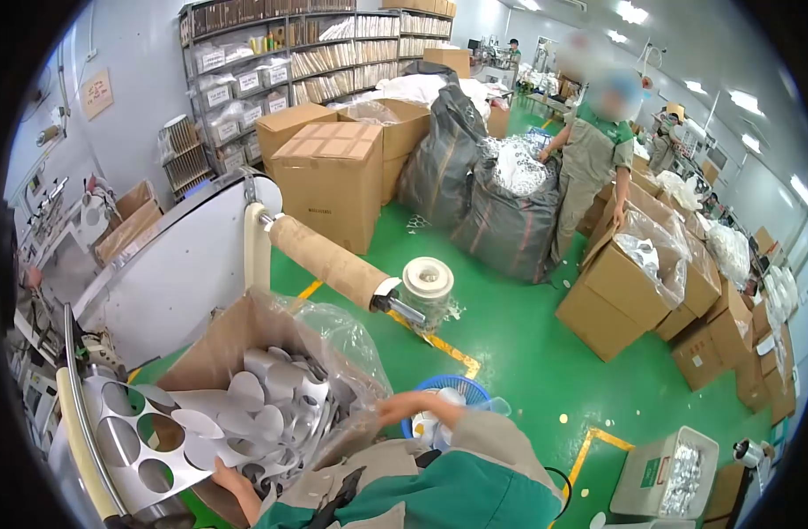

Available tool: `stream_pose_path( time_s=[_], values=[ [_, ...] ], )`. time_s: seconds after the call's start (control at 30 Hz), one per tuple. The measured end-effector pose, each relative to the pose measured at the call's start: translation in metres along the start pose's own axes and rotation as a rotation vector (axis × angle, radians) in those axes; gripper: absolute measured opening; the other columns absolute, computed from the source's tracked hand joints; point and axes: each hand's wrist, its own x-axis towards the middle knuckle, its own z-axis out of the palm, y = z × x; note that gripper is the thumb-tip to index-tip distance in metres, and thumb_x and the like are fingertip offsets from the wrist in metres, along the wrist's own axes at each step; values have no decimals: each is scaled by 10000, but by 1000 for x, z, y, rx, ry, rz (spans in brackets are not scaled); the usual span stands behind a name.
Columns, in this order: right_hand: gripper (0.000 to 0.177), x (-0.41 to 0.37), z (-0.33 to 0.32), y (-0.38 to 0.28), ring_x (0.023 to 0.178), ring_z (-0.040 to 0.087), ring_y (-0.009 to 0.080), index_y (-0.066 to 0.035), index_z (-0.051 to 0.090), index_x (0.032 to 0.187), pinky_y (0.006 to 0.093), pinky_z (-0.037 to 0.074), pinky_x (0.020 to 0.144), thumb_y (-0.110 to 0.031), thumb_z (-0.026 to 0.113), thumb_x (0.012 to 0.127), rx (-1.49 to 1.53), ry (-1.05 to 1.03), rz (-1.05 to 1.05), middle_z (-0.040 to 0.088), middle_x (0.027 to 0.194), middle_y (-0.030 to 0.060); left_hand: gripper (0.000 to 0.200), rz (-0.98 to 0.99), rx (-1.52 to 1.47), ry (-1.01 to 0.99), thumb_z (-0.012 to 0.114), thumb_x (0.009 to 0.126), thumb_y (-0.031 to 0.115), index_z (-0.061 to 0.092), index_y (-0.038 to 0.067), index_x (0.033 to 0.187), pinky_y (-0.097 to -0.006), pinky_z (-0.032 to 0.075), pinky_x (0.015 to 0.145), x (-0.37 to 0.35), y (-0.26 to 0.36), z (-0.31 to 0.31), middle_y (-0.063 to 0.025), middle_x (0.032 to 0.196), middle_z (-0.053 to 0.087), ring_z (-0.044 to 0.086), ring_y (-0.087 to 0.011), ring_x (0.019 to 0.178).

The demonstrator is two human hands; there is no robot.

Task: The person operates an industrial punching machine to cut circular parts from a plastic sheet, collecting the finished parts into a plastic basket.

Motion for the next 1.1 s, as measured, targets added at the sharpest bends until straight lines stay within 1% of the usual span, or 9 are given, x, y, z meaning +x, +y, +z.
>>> stream_pose_path(
  time_s=[0.03,0.1,0.23,0.3,0.37,0.43,0.47,0.57,1.1],
  values=[
    [420,-12,-5,88,995,527,212,-68,554,1108,349,414,848,-401,517,855,251,-7,21,573,1104,112,371,33,-15,20,463,850,86,413,-116,1157,-399,451,805,-8,8,11,-216,1106,508,539,-292,943],
    [466,-140,-42,128,1137,432,275,-32,493,1168,390,387,900,-326,575,816,404,1065,421,418,1285,152,357,-71,-1,34,472,851,113,444,-132,1110,-397,457,788,-10,14,27,-211,1068,527,548,-292,909],
    [268,-258,-100,148,813,572,297,48,572,919,379,443,725,-185,466,839,-266,2599,1054,598,873,203,287,-152,-113,209,487,872,155,552,-105,975,-359,456,596,-44,50,57,-115,796,592,558,-223,659],
    [310,-208,-84,141,787,570,233,18,557,979,348,448,710,-260,463,878,2,1946,344,589,847,137,301,-61,-11,223,513,859,218,580,-73,898,-353,382,520,-34,31,49,-114,656,534,460,-181,564],
    [261,-125,-56,138,720,526,83,-57,560,970,233,443,625,-288,498,865,586,916,275,549,817,35,338,-12,290,202,548,848,294,597,-40,824,-313,309,485,-24,9,35,-44,586,483,371,-119,554],
    [338,-37,-26,41,876,565,136,-41,519,1140,275,470,750,-239,532,866,763,141,229,573,997,61,308,-174,203,210,555,850,304,600,5,903,-288,347,535,-34,6,30,-13,686,539,430,-92,618],
    [370,6,-14,34,984,543,153,-40,503,1185,283,450,812,-225,552,868,464,-160,-2,556,1108,79,296,-122,36,161,554,854,291,598,15,952,-282,374,561,-20,9,42,-17,748,577,471,-92,643],
    [356,90,-10,-88,964,547,133,-42,550,1131,278,428,838,-257,585,848,175,-272,-231,596,1062,63,379,-138,-129,49,534,877,221,477,-7,1175,-316,453,811,-27,39,59,-73,1106,557,546,-165,991],
    [597,261,34,-256,990,456,168,-74,409,1277,286,380,832,-292,655,779,794,-220,-477,455,1181,104,385,-266,-73,-152,561,862,236,462,91,1204,-317,407,826,-52,62,42,-10,1117,541,516,-128,977]
  ],
)
